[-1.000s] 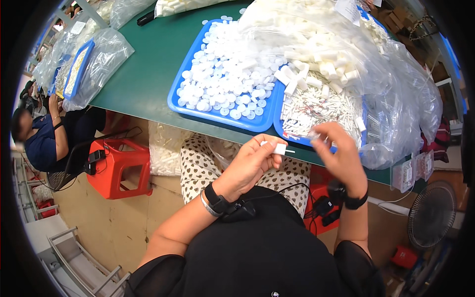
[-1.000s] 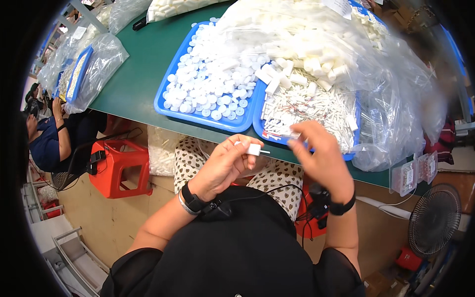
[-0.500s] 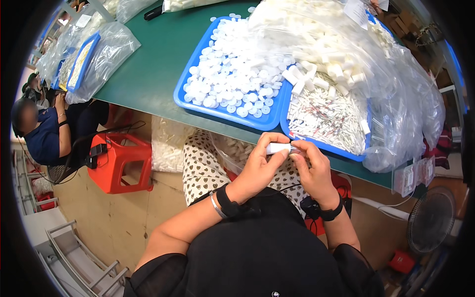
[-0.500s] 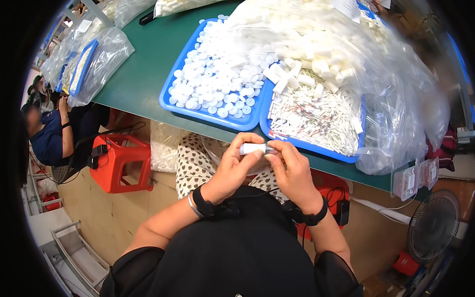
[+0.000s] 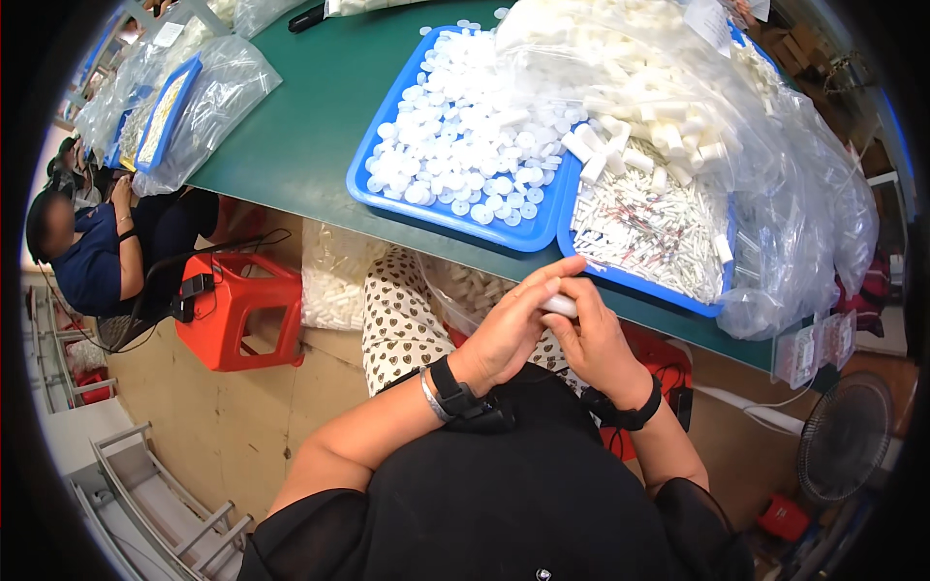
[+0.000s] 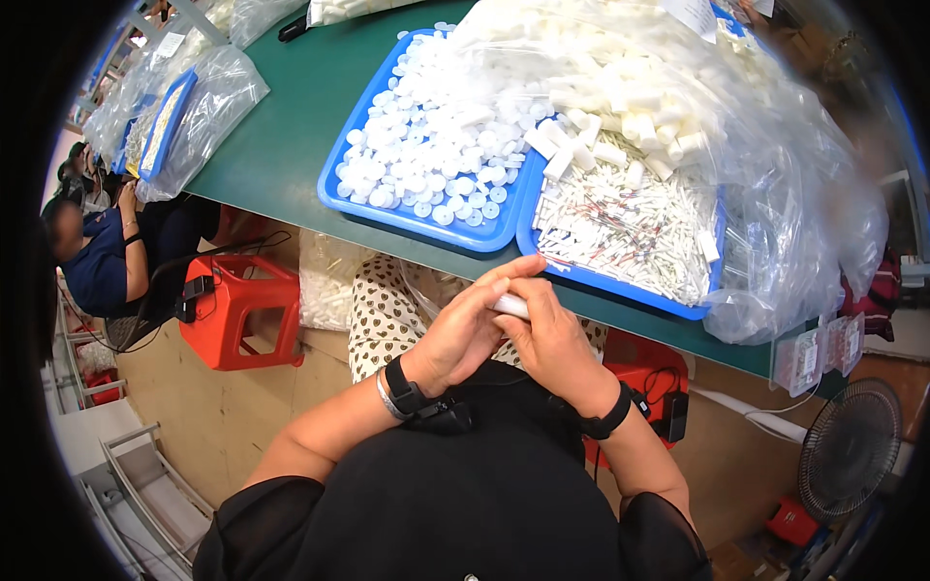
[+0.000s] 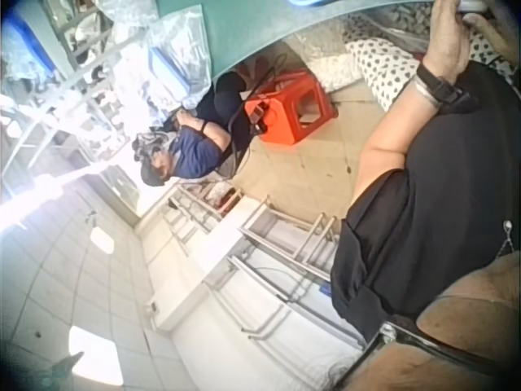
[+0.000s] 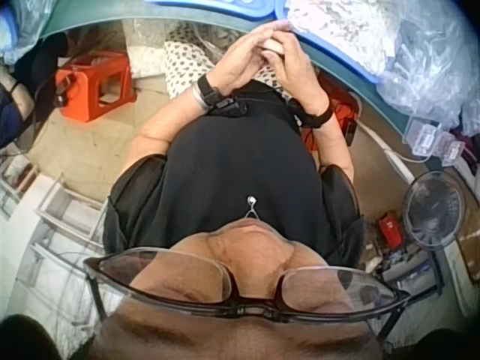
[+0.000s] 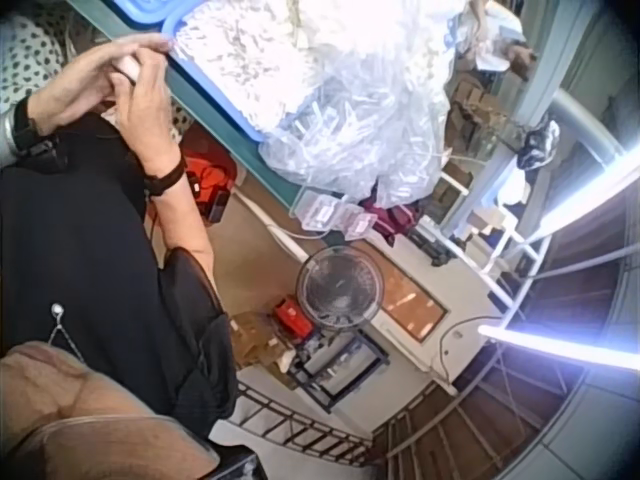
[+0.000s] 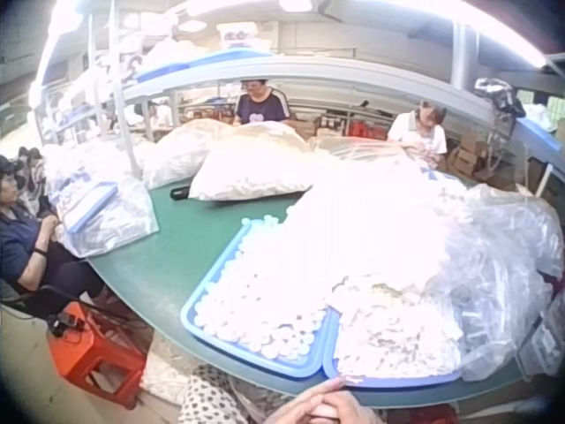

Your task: The person sits at a green workbench and repeatedly assembles small white plastic components. They pick a white cap from a blue tray, insert a thin wire into it, and then attach a white cylindrical piece to the other end. The assembled units are placed into a second blue tray. The process is repetitive and performed by hand without tools.

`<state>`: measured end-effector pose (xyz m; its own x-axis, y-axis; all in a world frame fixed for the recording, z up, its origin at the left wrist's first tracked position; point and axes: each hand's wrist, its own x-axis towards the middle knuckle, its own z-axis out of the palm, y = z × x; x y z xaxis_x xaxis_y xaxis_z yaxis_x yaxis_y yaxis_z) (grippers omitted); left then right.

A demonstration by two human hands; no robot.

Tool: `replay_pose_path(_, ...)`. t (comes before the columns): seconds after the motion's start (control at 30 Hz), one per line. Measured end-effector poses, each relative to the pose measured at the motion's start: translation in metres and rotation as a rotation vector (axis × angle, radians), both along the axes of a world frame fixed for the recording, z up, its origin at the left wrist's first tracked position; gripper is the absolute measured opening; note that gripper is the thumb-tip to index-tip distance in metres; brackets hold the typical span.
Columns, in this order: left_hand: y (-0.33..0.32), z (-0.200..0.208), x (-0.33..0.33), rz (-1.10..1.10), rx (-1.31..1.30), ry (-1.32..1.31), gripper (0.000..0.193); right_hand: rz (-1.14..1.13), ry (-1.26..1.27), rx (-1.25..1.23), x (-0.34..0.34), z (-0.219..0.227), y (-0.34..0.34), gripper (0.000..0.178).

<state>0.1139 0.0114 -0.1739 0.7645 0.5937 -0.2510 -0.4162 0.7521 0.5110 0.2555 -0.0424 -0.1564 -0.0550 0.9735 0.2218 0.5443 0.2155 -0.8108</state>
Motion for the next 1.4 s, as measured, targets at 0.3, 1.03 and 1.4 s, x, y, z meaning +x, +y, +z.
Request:
replay_pose_path(0.3,-0.005,-0.006,-0.002,0.000,-0.179,-0.164,0.054,0.030,-0.295,0.208,0.010,0.003,0.006,0.020)
replay_pose_path(1.03,-0.017,-0.012,-0.005,0.077,-0.163,-0.076,0.056,-0.055,-0.290,0.009,-0.021,-0.005,-0.005,0.021)
replay_pose_path(1.4,-0.017,-0.006,-0.010,0.069,0.002,0.069,0.059,-0.053,0.095,-0.106,-0.021,-0.010,0.000,0.019)
